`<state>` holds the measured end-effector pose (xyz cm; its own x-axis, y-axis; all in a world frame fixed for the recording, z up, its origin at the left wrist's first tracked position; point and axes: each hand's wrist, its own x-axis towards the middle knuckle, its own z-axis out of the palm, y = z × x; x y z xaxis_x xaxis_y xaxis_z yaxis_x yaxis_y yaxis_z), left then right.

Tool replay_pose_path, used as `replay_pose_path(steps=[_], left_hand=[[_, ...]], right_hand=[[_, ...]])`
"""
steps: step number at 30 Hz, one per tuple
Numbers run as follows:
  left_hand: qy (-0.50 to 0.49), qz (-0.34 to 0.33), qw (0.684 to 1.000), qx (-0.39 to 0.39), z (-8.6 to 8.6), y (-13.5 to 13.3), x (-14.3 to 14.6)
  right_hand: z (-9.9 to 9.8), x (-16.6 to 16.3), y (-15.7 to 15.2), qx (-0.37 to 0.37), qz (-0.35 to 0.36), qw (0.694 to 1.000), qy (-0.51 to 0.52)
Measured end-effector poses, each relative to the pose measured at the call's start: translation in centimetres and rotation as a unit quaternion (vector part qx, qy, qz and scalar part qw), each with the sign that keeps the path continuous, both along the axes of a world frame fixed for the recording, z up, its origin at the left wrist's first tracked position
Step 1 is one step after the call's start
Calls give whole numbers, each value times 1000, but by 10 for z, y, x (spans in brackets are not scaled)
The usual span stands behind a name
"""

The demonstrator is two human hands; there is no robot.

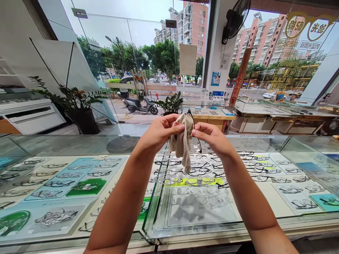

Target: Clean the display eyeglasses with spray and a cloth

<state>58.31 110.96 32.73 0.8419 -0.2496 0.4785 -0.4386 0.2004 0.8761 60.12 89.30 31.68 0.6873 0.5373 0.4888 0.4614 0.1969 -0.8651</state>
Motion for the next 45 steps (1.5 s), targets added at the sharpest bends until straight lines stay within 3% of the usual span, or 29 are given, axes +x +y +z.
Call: replay_pose_path(steps=[7,13,21,31,36,45], left_hand=[[-24,-14,1000,10,-2,-3,-1],[-44,18,998,31,1,-8,-5],[-40,91,994,-45,-9,-27,-3],[-25,-19,999,-36,-13,-16,6],[-44,34,997,-48,-15,-27,3],[-92,142,983,-76,-21,-48,-1]], right_hand=[[-2,1,-2,13,55,997,50],[-2,1,-5,6,84,995,56],[0,1,-8,-25,92,994,48],[-1,2,-8,50,86,988,115],[-9,6,-2,46,129,980,143],[-12,4,4,11,162,982,96]])
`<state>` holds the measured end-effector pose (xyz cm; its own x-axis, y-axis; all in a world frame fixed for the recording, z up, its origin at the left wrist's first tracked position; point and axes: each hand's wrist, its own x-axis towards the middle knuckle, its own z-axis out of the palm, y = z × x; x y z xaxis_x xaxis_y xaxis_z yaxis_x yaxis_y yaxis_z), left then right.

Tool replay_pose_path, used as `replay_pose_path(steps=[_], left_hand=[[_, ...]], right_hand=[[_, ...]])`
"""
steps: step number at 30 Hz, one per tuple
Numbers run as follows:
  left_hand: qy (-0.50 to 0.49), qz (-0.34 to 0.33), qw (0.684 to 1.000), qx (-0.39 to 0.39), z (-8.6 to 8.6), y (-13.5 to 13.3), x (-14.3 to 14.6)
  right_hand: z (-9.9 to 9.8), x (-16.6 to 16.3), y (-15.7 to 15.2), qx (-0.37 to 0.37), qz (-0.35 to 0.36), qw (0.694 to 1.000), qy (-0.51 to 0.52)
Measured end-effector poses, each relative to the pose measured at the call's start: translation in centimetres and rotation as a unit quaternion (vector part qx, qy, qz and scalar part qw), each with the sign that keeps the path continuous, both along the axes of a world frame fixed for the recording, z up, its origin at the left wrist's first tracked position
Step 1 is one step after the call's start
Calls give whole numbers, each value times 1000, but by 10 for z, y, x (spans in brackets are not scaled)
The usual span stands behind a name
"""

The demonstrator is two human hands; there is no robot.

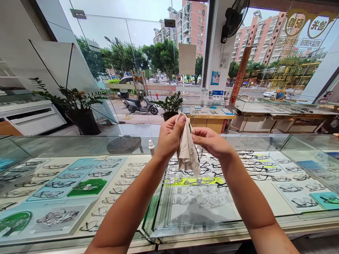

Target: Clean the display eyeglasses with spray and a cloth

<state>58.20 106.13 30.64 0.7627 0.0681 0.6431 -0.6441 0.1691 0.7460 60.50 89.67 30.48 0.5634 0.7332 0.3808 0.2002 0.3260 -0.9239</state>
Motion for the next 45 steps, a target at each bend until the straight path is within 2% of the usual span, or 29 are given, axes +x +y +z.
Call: replay_pose_path(steps=[3,5,9,12,18,24,30,33,37,42,45], left_hand=[[13,-9,1000,-22,0,5,4],[35,-48,998,-22,2,13,6],[66,-166,983,38,8,34,5],[65,-207,974,72,10,40,3],[27,-146,988,43,8,27,3],[32,-87,994,59,9,22,1],[3,-9,999,50,6,12,-3],[-7,9,999,32,4,4,-6],[-4,-5,1000,12,5,3,-5],[40,-124,991,34,10,20,-1],[48,-161,984,53,13,25,-2]], right_hand=[[2,-1,-1,7,-20,999,32],[5,-1,-3,16,-30,998,59],[11,-2,-10,29,-42,996,79],[12,-3,-13,39,-43,995,78],[9,-1,-10,34,-20,997,71],[1,1,-5,29,7,996,81],[-3,0,1,22,12,999,35],[-3,-3,3,15,13,1000,12],[0,-5,2,8,-2,1000,16],[8,-4,-11,22,-50,997,54],[13,-5,-17,28,-56,996,70]])
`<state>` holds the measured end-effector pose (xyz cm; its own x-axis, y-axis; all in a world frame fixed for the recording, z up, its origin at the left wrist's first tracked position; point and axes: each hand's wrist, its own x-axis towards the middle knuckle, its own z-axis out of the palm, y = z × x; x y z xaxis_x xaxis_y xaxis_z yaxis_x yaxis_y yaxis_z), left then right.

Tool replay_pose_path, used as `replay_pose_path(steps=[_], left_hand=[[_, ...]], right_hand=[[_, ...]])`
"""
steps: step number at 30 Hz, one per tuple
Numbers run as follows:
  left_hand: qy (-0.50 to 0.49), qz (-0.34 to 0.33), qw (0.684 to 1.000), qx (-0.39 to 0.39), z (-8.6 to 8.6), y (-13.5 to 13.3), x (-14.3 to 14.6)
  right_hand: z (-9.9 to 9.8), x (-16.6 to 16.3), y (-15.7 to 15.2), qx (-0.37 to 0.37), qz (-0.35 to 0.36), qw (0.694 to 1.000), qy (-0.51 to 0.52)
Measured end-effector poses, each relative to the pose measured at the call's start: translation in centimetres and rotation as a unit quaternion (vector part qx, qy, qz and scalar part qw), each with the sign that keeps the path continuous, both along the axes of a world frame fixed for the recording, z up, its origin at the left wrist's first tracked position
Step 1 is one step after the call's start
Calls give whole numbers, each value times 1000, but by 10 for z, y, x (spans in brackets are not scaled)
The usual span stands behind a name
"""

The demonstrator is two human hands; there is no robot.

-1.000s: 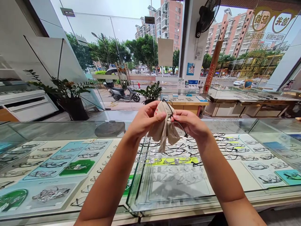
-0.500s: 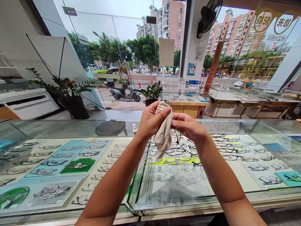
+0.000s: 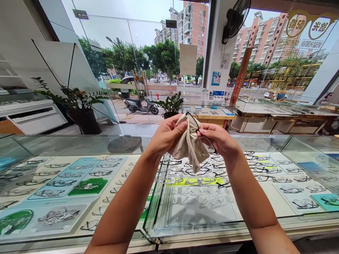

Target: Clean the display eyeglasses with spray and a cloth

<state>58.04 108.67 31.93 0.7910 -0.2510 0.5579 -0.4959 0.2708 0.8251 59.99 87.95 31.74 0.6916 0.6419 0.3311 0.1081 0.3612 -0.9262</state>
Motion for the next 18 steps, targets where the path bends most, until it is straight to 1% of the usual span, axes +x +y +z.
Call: replay_pose_path(steps=[2,4,7,11,16,18], left_hand=[[0,4,1000,2,1,-1,-1],[-9,26,1000,-13,0,-5,-2],[-30,83,996,-36,-3,-12,-3],[-62,167,983,-35,-6,-19,-8],[-72,185,978,-65,-4,-25,-14],[-66,189,978,-64,-4,-24,-12]], right_hand=[[1,-1,0,6,7,1000,9],[0,-2,3,6,17,1000,9],[-5,-2,10,0,29,1000,-2],[-11,-4,17,0,37,999,-25],[-12,-9,21,-11,31,998,-58],[-10,-9,20,-11,23,998,-62]])
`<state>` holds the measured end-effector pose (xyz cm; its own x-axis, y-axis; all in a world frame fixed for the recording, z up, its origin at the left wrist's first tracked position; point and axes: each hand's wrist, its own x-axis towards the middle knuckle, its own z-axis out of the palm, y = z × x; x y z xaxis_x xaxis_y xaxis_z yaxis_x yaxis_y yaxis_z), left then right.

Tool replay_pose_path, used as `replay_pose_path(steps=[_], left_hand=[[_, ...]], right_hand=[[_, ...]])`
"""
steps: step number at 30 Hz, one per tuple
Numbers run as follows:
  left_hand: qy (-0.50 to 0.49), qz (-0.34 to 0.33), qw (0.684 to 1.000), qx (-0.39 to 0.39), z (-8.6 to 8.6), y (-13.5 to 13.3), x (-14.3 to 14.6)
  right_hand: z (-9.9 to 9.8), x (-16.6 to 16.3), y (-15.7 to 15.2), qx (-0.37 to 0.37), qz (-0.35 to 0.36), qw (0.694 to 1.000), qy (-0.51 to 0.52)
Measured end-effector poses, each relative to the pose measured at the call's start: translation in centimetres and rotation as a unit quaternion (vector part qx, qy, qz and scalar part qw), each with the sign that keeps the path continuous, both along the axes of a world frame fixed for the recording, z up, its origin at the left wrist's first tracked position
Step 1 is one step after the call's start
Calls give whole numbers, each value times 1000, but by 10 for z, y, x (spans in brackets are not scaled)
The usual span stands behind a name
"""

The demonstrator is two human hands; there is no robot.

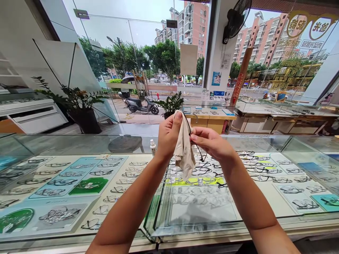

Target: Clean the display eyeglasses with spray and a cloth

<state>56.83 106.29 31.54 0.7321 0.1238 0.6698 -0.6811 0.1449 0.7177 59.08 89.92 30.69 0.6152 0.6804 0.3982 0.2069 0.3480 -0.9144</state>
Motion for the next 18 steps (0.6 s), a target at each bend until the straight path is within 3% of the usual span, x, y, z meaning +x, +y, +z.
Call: replay_pose_path(steps=[3,9,14,18], left_hand=[[13,19,1000,13,0,9,7],[-5,94,995,-41,4,37,22],[40,52,997,-31,11,43,20],[2,58,998,-7,13,35,12]], right_hand=[[3,2,-5,5,-20,1000,-12],[12,7,-21,22,-80,997,-7],[15,9,-29,23,-103,994,1],[15,9,-31,26,-96,995,-4]])
